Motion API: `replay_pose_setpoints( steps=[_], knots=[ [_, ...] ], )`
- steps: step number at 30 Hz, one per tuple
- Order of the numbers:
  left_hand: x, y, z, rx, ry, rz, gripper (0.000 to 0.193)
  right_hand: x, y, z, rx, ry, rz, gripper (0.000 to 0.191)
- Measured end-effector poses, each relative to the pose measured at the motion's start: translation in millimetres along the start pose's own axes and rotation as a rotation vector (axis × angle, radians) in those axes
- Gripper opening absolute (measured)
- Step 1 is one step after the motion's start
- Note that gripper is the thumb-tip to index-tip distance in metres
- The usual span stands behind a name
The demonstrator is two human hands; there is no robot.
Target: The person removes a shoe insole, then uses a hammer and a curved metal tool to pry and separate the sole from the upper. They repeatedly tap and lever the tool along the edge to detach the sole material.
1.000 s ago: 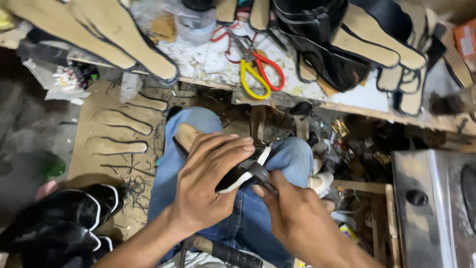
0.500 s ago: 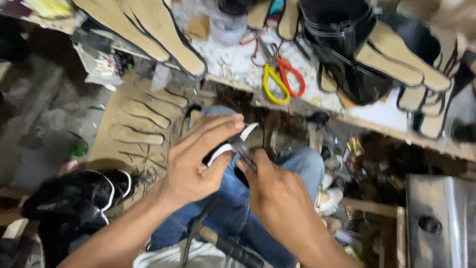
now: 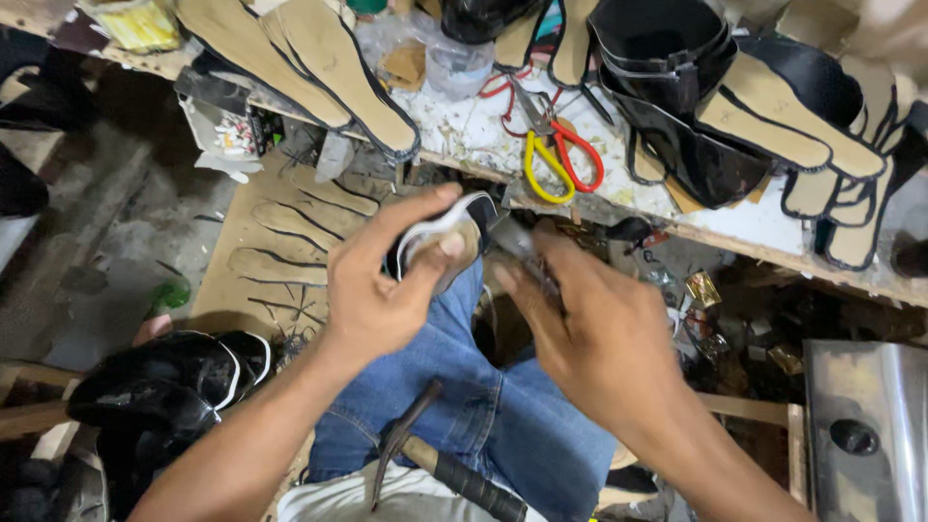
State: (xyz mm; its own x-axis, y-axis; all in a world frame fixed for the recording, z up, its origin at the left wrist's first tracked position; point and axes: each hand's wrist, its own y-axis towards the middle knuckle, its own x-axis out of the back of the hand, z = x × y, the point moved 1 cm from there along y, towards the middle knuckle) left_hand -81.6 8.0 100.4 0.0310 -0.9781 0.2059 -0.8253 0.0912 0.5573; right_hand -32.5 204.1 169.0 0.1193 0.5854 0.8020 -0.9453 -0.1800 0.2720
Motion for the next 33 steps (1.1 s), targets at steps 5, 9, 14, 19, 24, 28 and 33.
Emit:
replay_pose_setpoints(
  steps=[5,9,14,19,24,28,33],
  knots=[
    [-1,10,4,0.042,-0.061,0.005,0.04,-49,15,-8,0.163,0.211,-0.245,0.033],
    [1,16,5,0.002,-0.006,0.009,0.044,-76,23,-4,0.236,0.141,-0.384,0.033],
    [4,19,3,0.111,-0.12,0.069,0.039,-81,29,-18,-0.025,0.466,-0.287,0.02],
    [3,22,3,0.044,-0.078,0.106,0.037,-71,41,-28,0.272,0.271,-0.325,0.036],
    [1,21,4,0.102,-0.064,0.122,0.033,-56,52,-20,0.081,0.29,-0.461,0.054],
    [1,21,3,0.062,0.006,0.104,0.037,-44,70,-4,-0.074,0.768,-0.256,0.065],
    [3,21,4,0.077,-0.016,0.068,0.036,-34,59,19,-0.156,0.381,-0.249,0.061]
  ],
)
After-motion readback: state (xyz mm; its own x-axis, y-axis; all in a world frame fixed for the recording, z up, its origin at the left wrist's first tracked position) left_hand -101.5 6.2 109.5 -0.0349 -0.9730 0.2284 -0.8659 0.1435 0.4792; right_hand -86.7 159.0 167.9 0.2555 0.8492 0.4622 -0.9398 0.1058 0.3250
